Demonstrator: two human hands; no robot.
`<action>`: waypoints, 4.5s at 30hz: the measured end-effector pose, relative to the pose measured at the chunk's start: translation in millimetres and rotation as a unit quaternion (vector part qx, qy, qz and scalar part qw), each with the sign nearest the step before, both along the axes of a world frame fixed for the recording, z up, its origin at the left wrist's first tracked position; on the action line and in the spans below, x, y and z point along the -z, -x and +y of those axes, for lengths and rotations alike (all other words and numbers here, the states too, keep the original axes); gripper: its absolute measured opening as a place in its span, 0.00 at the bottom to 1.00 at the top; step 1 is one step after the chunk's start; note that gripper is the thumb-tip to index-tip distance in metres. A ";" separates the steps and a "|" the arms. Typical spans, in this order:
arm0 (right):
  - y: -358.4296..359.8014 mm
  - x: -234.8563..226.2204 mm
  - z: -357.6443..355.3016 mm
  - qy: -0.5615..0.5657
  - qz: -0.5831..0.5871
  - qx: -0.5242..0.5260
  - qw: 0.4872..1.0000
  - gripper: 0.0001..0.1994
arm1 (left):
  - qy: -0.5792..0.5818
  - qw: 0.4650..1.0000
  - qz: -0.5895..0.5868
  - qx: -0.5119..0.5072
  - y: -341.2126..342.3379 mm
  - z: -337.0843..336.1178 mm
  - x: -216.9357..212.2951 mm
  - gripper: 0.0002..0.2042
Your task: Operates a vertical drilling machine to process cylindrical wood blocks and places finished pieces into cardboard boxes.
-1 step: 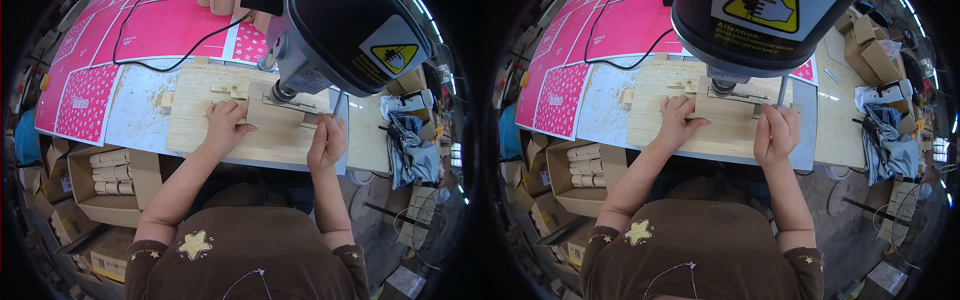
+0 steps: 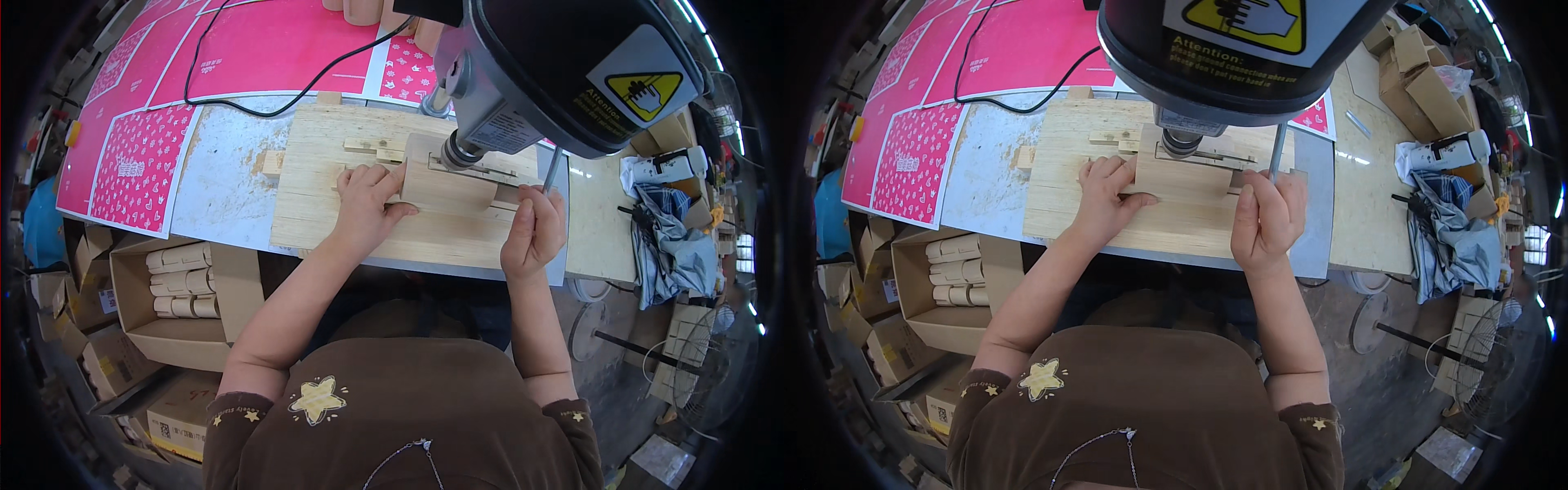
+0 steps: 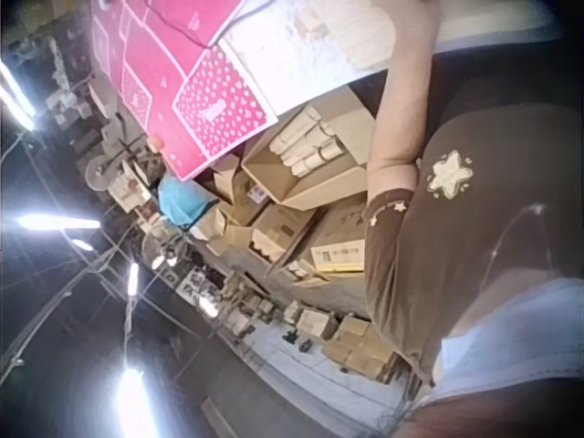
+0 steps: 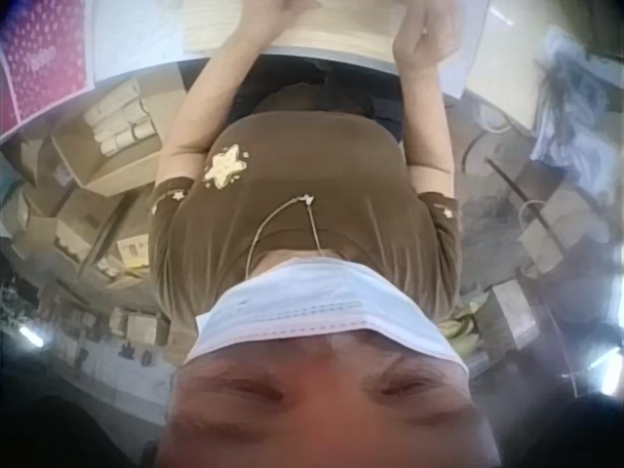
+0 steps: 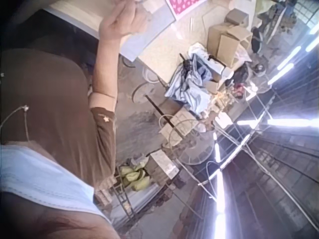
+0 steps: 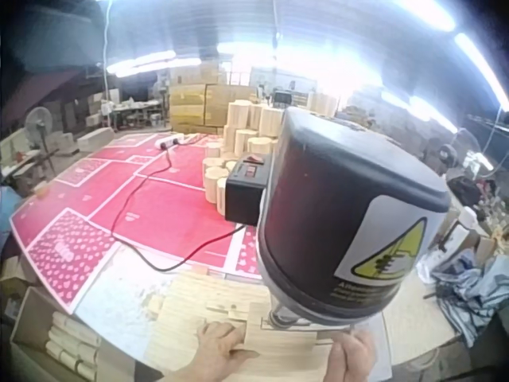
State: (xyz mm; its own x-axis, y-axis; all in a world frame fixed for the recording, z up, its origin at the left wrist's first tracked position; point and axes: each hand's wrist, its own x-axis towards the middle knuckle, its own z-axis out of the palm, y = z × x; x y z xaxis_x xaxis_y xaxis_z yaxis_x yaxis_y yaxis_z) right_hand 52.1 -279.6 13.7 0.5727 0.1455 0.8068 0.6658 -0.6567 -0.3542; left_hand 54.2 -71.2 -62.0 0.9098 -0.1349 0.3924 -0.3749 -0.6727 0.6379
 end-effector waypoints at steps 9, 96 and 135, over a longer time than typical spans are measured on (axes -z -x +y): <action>-18.8 -128.9 6.7 -0.133 0.045 0.132 0.981 0.08 | 0.018 0.999 0.048 0.002 -1.7 4.1 -6.6 0.24; 8.0 -9.7 1.8 0.088 0.033 0.083 0.992 0.09 | 0.007 1.000 0.010 0.025 -2.3 42.2 -2.0 0.17; -42.1 -137.2 -8.2 0.012 -0.011 0.090 0.996 0.10 | 0.020 1.000 0.005 0.021 -2.9 7.7 0.5 0.23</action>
